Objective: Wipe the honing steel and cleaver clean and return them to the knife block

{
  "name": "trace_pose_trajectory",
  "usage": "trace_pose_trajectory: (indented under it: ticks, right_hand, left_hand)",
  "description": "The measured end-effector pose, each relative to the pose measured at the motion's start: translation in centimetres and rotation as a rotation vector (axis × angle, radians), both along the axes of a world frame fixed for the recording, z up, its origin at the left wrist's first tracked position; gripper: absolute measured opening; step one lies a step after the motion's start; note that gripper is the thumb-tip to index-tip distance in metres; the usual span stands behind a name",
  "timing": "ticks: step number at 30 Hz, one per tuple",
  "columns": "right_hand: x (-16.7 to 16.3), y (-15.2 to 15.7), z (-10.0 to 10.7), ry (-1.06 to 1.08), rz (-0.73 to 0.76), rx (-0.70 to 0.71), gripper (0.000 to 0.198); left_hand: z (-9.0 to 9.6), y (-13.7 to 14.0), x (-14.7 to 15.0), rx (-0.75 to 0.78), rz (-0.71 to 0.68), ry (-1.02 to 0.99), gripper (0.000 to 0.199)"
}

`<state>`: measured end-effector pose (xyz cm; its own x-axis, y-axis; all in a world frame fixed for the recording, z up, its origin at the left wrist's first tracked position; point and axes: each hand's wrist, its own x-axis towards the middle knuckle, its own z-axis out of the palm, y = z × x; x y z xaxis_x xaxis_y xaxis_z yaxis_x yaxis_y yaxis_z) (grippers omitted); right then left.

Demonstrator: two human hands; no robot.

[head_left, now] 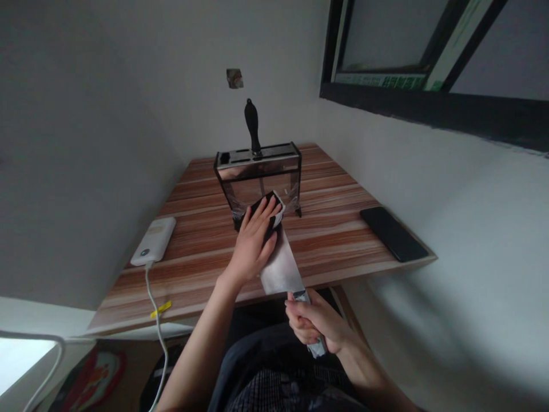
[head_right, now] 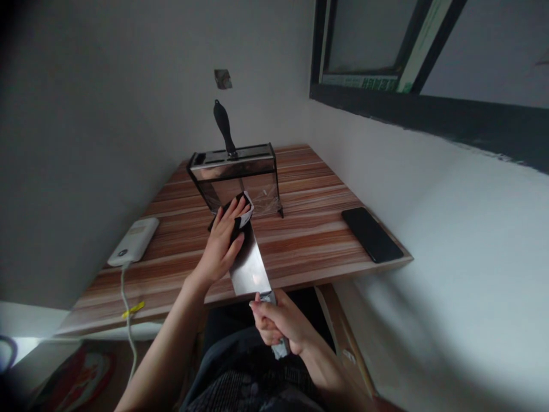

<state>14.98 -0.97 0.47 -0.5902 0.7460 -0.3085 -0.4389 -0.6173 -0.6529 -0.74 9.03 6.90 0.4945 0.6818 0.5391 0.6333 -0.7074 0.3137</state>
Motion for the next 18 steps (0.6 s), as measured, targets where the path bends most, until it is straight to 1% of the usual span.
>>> trace_pose_trajectory:
  ticks: [4, 8, 11, 13, 15, 18]
  right_hand:
    - [0.2, 0.2, -0.2, -0.004, -0.027, 0.014, 0.038]
    - [0.7, 0.4, -0.3, -0.027, -0.033, 0.047, 0.038]
    - [1.0, 0.7, -0.5, -0.033, -0.057, 0.049, 0.035]
    - [1.1, 0.9, -0.8, -0.047, -0.113, 0.058, 0.034]
    - [1.1, 1.2, -1.1, -0.058, -0.166, 0.067, 0.032]
    - [0.8, 1.4, -1.3, -0.062, -0.184, 0.081, 0.032]
  left_hand:
    - [-0.8, -1.5, 0.4, -0.049, -0.09, 0.031, 0.051]
    - [-1.6, -3.6, 0.8, -0.126, -0.182, 0.064, 0.052]
    - [-2.2, -5.3, 1.0, -0.193, -0.3, 0.098, 0.051]
    - [-2.7, -6.3, 0.9, -0.226, -0.404, 0.106, 0.05]
    - [-3.1, -7.0, 0.8, -0.236, -0.47, 0.086, 0.049]
    - [-3.6, -7.6, 0.5, -0.218, -0.482, 0.045, 0.049]
